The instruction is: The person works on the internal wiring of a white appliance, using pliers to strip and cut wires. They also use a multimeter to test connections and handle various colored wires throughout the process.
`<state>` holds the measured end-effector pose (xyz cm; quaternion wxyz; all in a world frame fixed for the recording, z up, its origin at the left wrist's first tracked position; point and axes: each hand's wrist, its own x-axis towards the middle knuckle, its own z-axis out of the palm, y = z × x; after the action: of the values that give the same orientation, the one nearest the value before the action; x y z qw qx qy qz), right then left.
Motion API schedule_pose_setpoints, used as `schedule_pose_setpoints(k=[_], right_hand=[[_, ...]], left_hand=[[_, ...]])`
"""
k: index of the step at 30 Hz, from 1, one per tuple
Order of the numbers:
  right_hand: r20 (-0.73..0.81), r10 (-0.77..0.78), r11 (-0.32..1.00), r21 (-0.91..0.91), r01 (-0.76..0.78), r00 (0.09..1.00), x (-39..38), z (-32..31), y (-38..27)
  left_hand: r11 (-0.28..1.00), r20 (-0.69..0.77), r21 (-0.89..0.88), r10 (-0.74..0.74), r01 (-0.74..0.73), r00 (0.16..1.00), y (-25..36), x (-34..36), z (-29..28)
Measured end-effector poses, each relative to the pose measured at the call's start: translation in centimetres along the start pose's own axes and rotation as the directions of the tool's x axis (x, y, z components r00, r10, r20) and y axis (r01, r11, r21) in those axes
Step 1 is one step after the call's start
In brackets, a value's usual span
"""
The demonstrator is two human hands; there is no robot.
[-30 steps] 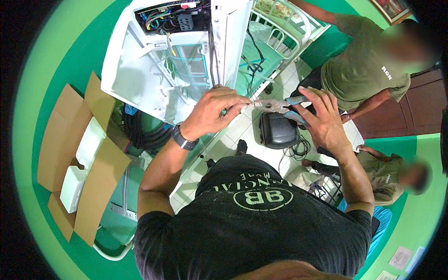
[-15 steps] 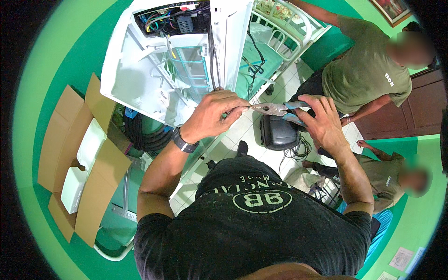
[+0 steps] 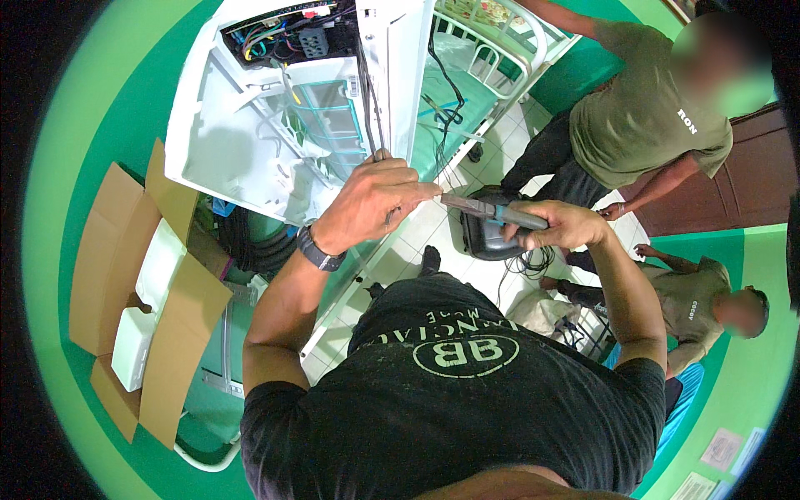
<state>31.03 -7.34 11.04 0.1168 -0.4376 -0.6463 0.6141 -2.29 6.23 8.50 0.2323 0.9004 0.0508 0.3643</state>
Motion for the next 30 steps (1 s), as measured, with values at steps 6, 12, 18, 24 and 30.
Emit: schedule_pose_setpoints(k=[6,12,18,24,30], right_hand=[[0.001,-0.009,1.000,0.028,0.009,1.000,-0.8,-0.1,0.0],[-0.397,-0.374,0.445,-0.870,-0.213,0.838,-1.2,2.8,-4.8],[-0.359,-0.569,0.132,-0.928,-0.349,0.740,-1.1,3.7,-6.2],[-0.333,-0.574,0.096,-0.935,-0.342,0.748,-1.1,3.9,-6.3],[-0.309,-0.597,0.074,-0.940,-0.333,0.740,-0.9,3.5,-5.9]], left_hand=[[0.998,0.016,0.006,-0.059,0.059,0.998,0.5,-0.1,-0.5],[0.979,-0.017,-0.104,-0.178,0.175,0.984,0.8,-0.2,-0.5],[0.949,0.030,-0.156,-0.272,0.273,0.962,1.9,0.2,-1.2],[0.944,0.021,-0.177,-0.280,0.279,0.960,2.3,0.0,-1.4],[0.938,0.014,-0.177,-0.302,0.300,0.953,2.7,0.1,-1.5]])
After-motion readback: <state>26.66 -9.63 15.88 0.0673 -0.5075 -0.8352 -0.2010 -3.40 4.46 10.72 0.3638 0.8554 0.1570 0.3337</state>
